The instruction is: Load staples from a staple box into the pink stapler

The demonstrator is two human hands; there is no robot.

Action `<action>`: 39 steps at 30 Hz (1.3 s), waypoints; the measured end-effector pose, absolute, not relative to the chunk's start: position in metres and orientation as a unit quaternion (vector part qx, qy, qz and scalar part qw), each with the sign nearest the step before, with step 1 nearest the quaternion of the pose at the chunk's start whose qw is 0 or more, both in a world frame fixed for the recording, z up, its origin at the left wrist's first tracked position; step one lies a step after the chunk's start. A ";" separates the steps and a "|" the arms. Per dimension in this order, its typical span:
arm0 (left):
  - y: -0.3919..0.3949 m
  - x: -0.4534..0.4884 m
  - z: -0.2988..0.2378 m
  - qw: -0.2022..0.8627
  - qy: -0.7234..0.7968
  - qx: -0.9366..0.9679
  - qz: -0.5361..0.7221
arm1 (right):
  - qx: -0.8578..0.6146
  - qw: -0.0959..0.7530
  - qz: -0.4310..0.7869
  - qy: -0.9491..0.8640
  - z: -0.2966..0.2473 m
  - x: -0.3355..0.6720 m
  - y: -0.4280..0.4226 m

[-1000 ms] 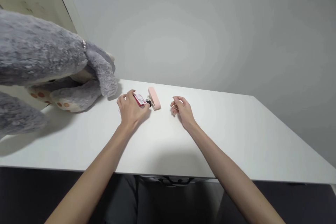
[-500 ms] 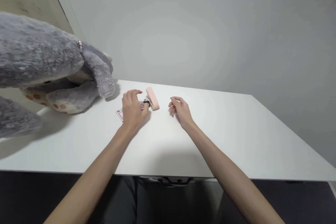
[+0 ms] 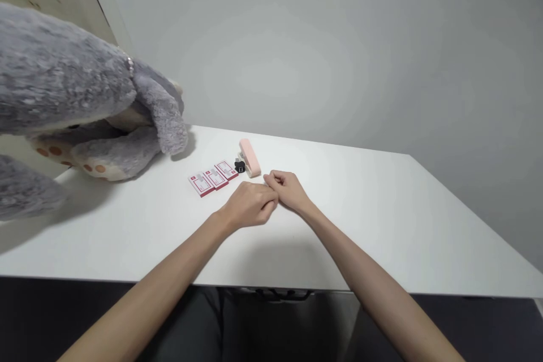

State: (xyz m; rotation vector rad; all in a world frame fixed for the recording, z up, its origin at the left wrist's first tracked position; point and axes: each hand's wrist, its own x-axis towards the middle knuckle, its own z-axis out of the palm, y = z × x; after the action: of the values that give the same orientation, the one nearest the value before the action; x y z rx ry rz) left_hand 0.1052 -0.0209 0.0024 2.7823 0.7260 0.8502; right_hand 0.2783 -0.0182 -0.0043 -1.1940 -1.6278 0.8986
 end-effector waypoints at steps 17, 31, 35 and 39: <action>-0.020 0.105 -0.004 0.038 0.216 0.927 0.304 | -0.480 0.419 0.378 -0.671 0.000 0.277 -0.021; -0.019 0.105 -0.003 0.040 0.221 0.928 0.296 | -0.470 0.421 0.377 -0.678 -0.002 0.278 -0.019; -0.019 0.105 -0.004 0.035 0.224 0.928 0.296 | -0.470 0.421 0.375 -0.679 -0.002 0.279 -0.019; -0.019 0.105 -0.004 0.039 0.220 0.928 0.297 | -0.471 0.423 0.377 -0.676 -0.003 0.279 -0.019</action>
State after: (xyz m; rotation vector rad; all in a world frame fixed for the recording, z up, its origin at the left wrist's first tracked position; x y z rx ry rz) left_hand 0.1047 -0.0187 -0.0038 2.8460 0.6757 0.9103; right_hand 0.2787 -0.0186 -0.0031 -1.1789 -1.6924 0.9449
